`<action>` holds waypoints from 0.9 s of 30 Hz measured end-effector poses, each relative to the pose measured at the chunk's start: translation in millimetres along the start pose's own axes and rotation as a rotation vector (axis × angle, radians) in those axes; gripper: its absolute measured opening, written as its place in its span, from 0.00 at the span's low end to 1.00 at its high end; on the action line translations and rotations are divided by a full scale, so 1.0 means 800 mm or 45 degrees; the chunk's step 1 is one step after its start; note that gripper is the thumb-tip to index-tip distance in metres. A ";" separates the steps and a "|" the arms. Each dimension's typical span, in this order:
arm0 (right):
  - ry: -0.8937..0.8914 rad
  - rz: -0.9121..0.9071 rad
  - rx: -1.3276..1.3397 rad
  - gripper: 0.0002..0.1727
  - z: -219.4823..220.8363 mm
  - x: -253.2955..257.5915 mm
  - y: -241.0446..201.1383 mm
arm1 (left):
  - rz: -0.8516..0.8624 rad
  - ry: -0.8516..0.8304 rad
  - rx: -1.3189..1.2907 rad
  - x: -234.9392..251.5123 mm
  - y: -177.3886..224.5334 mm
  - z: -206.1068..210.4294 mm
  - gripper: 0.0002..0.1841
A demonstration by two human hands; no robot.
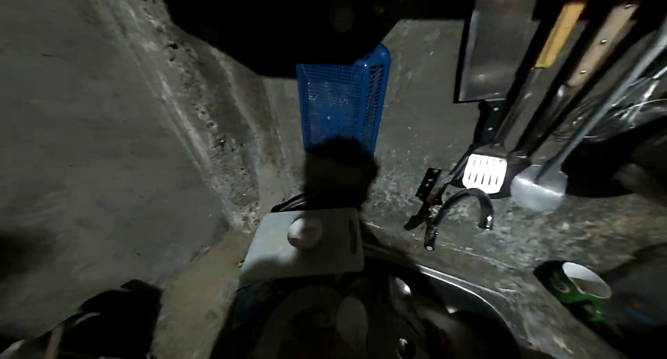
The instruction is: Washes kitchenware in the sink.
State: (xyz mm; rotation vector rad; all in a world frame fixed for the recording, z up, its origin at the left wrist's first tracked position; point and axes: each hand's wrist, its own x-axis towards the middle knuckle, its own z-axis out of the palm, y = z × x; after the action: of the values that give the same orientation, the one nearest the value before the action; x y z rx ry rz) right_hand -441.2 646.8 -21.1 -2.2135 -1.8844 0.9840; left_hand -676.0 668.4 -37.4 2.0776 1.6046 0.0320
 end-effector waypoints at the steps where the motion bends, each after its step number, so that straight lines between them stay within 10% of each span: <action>1: 0.067 0.015 0.044 0.29 -0.006 -0.004 0.003 | 0.021 -0.015 0.020 0.013 -0.001 0.021 0.20; 12: 0.114 0.079 0.109 0.29 0.016 0.029 0.075 | 0.087 -0.176 0.156 0.048 -0.024 0.071 0.24; 19: 0.238 0.011 0.338 0.30 0.012 0.022 0.032 | 0.327 -0.162 -0.993 0.097 0.110 0.096 0.25; 23: 0.283 -0.173 0.523 0.31 0.030 0.032 0.043 | -0.321 -0.089 -1.424 0.112 0.158 0.073 0.18; 27: 0.050 -0.192 0.957 0.22 -0.005 0.055 0.126 | -0.332 -0.087 -1.412 0.136 0.134 0.099 0.26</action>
State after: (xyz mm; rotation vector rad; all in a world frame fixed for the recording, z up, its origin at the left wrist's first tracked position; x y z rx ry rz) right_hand -350.2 663.2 -80.9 -1.6082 -1.3156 1.3208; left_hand -521.5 719.0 -93.9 0.9989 1.3184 0.6021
